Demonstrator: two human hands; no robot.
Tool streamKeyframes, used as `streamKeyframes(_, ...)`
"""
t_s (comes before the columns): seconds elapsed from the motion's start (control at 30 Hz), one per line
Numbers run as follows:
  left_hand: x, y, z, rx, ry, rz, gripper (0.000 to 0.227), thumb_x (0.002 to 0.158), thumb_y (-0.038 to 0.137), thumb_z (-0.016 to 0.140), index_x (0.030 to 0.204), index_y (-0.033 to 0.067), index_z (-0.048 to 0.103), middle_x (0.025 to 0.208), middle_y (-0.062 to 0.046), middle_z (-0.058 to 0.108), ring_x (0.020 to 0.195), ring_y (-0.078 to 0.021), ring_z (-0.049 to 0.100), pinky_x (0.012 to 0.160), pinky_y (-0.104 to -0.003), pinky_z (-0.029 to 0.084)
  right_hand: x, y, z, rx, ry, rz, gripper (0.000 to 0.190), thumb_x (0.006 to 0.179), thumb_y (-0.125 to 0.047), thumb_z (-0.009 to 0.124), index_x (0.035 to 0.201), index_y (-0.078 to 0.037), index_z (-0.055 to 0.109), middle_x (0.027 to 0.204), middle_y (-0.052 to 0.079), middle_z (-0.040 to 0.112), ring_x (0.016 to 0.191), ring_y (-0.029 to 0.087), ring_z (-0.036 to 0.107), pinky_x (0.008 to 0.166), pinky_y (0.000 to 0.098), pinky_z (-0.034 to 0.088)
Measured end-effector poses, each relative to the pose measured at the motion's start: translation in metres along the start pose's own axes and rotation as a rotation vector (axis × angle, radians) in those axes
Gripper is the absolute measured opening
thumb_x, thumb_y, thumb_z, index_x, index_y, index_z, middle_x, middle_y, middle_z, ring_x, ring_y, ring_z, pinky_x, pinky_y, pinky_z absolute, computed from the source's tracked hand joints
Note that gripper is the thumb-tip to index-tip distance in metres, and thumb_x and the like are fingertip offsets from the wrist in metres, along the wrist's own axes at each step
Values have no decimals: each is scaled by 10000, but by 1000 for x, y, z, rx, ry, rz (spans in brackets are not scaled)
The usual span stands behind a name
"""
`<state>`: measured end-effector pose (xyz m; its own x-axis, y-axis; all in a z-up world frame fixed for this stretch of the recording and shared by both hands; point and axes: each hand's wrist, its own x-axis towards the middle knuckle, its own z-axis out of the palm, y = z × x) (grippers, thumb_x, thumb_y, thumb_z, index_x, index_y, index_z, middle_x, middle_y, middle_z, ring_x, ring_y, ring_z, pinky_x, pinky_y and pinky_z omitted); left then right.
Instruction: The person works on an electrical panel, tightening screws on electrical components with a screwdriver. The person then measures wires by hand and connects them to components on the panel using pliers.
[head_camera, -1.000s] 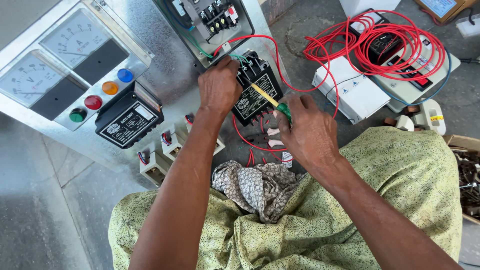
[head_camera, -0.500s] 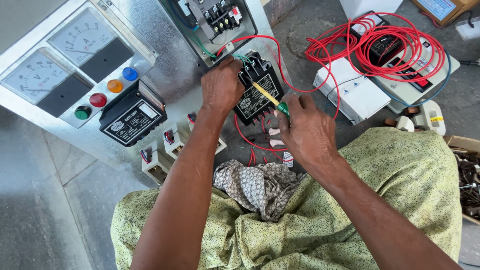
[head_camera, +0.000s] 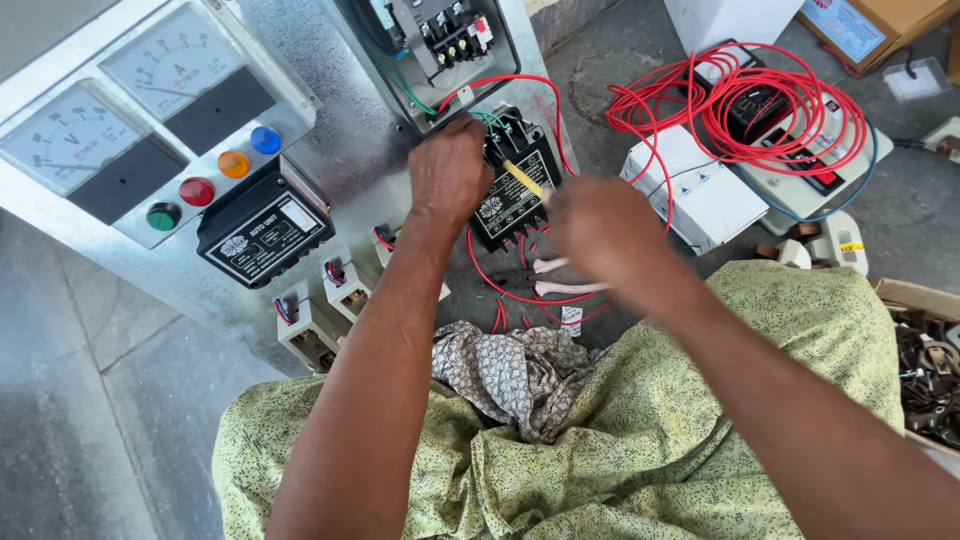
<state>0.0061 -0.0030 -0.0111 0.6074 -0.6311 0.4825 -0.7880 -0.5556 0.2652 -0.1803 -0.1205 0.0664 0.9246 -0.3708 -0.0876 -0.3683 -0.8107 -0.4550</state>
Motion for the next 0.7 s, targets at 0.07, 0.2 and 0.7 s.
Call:
streamKeyframes(0.07,0,1,0,5,2,-4,176,742,33,639,902,66,703,1042,-97,725,929,-363,710,780,-494,566,7,2,-6,221,-163,176,250,958,-249,569,1004,-38,694,819,193,741,753,333,778,694,440,561)
streamKeyframes(0.2,0,1,-2,2,-9,-8,170,745,39,642,899,66,708,1036,-94,727,920,-360,714,777,-497,565,-1,1,-9,122,-14,133,433,899,-344,720,1107,18,606,918,231,735,839,374,743,754,453,547)
streamKeyframes(0.7,1,-3,7,6,55,23,126,751,44,636,859,47,699,1016,-113,736,859,-365,726,729,-495,579,-4,-3,-4,12,10,113,353,929,-322,698,998,2,577,859,241,725,824,421,714,788,526,543)
